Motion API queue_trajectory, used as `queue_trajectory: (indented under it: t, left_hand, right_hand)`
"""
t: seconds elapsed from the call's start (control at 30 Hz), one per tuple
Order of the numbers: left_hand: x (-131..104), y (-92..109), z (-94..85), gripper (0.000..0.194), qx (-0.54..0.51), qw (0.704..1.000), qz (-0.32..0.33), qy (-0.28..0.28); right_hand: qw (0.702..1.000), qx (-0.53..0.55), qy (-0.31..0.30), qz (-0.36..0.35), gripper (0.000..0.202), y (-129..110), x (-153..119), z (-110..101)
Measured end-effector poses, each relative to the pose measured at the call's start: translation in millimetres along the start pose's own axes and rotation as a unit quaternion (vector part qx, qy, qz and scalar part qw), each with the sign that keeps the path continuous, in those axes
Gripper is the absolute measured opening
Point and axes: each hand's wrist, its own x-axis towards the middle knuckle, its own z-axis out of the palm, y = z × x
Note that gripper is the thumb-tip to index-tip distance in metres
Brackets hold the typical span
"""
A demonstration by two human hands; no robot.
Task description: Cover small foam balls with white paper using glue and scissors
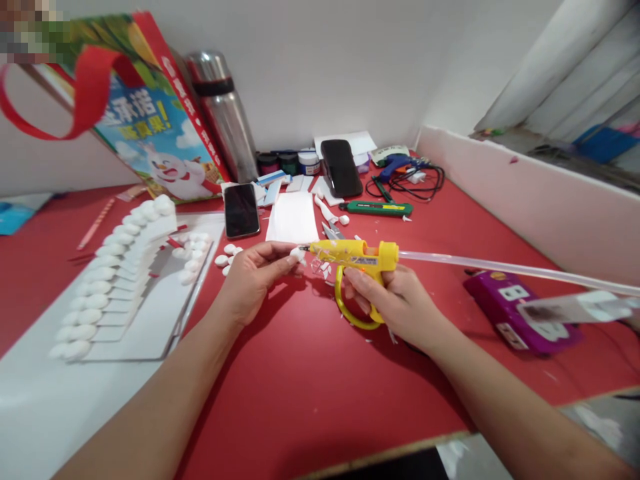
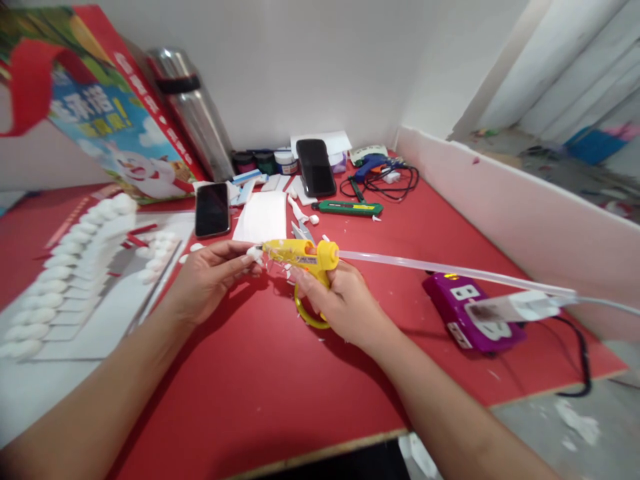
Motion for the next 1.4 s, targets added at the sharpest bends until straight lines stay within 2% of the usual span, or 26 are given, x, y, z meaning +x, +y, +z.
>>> queue_trajectory:
  t: [0.4, 0.73, 0.83, 1.0, 1.13, 1.27, 1.4]
  left_hand:
    - [-0.3, 0.9, 0.2, 0.026, -0.003, 1.000, 0.000, -0.004]
    - [-0.8, 2.4, 0.9, 0.027, -0.018, 1.000, -0.004, -0.007]
    - [-0.6, 2.6, 1.2, 0.027, -0.019, 1.000, -0.004, -0.012]
    - [-1.4, 3.2, 2.1, 0.025, -0.031, 0.999, -0.007, -0.018]
    - [-3.2, 3.7, 2.4, 0.024, -0.048, 0.998, -0.012, -0.029]
    - [-3.5, 3.6, 2.0, 0.024, -0.062, 0.997, -0.015, -0.052]
    - [-3.2, 4.3, 1.4, 0.027, -0.075, 0.994, -0.021, -0.071]
  right_hand:
    - [1.000, -0.027, 0.005, -0.012, 0.048, 1.4, -0.2, 0.8]
    - [0.999, 0.002, 0.033, -0.028, 0.047, 0.4, 0.0, 0.6]
    - [0.998, -0.003, 0.056, -0.028, 0.045, 0.5, 0.5, -5.6]
    - [0.981, -0.123, 0.149, -0.013, 0.045, 9.3, 12.7, -40.5]
    - [0.962, -0.215, 0.165, 0.025, 0.039, 24.0, 26.0, -64.9]
    - [0.940, -0.277, 0.172, 0.098, 0.041, 34.1, 31.2, -66.6]
    - [0.915, -0.334, 0.193, 0.115, 0.037, 34.6, 26.8, -63.5]
